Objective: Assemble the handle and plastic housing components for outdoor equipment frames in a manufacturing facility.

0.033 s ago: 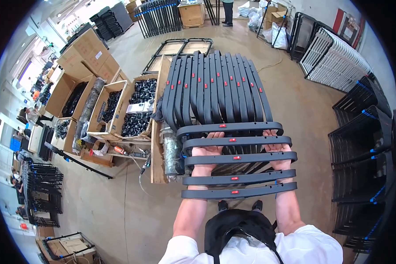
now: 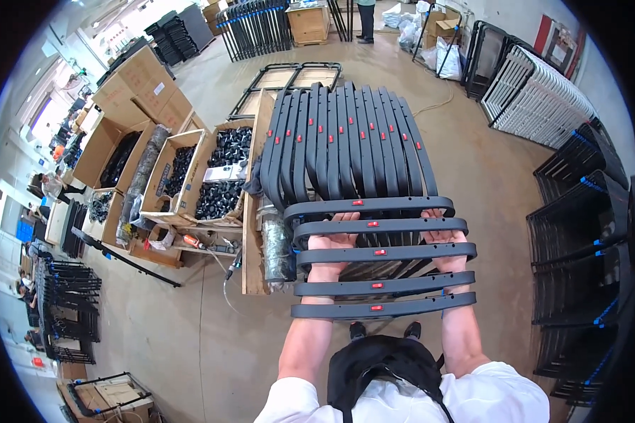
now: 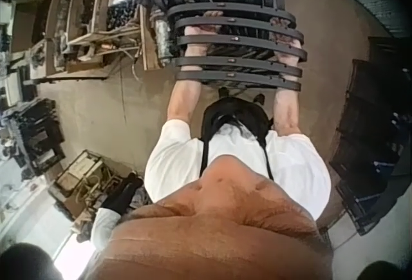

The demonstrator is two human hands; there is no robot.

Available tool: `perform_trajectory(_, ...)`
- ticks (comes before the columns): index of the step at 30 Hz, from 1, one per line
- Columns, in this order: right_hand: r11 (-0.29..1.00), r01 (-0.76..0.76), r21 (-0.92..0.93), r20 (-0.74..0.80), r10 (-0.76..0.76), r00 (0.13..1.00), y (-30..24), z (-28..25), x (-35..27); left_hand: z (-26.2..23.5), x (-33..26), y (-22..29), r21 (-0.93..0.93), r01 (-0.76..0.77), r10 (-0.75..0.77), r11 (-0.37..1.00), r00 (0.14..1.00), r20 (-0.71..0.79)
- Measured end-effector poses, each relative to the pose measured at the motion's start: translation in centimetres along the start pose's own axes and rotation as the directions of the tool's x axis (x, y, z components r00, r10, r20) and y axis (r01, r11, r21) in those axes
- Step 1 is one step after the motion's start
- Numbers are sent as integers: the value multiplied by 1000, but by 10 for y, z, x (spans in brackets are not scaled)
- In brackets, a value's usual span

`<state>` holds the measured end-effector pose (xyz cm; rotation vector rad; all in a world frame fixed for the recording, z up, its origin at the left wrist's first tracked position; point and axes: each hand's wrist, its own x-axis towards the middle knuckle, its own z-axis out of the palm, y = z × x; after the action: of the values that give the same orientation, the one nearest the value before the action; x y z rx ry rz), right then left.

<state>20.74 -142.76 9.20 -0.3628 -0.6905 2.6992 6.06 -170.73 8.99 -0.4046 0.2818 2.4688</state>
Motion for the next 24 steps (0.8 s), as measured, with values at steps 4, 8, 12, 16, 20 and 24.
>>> perform_trajectory(4, 998, -63, -18, 37, 64, 997, 9, -5, 15, -2, 5, 17, 128, -45, 19, 991, 980, 198)
perform_trajectory(8, 987, -158, -26, -58, 157, 986, 27, -17, 38, 7, 5, 29, 174, -1, -5, 985, 999, 34)
perform_trajectory(12, 921, -349, -174, -134, 329, 935, 58, -12, 31, -22, 18, 49, 301, 75, -53, 951, 995, -82)
perform_trajectory(16, 753, -511, -414, -195, 475, 858, 87, 20, 39, -77, 28, 68, 649, 328, -236, 686, 945, -228)
perform_trajectory(20, 756, -491, -433, -188, 457, 869, 69, -16, 30, -84, -45, 17, 634, 50, -127, 772, 989, 76)
perform_trajectory(24, 910, -413, 31, 22, 413, 911, 69, -8, -43, -36, -136, 12, 27, -143, 146, 989, 980, -133)
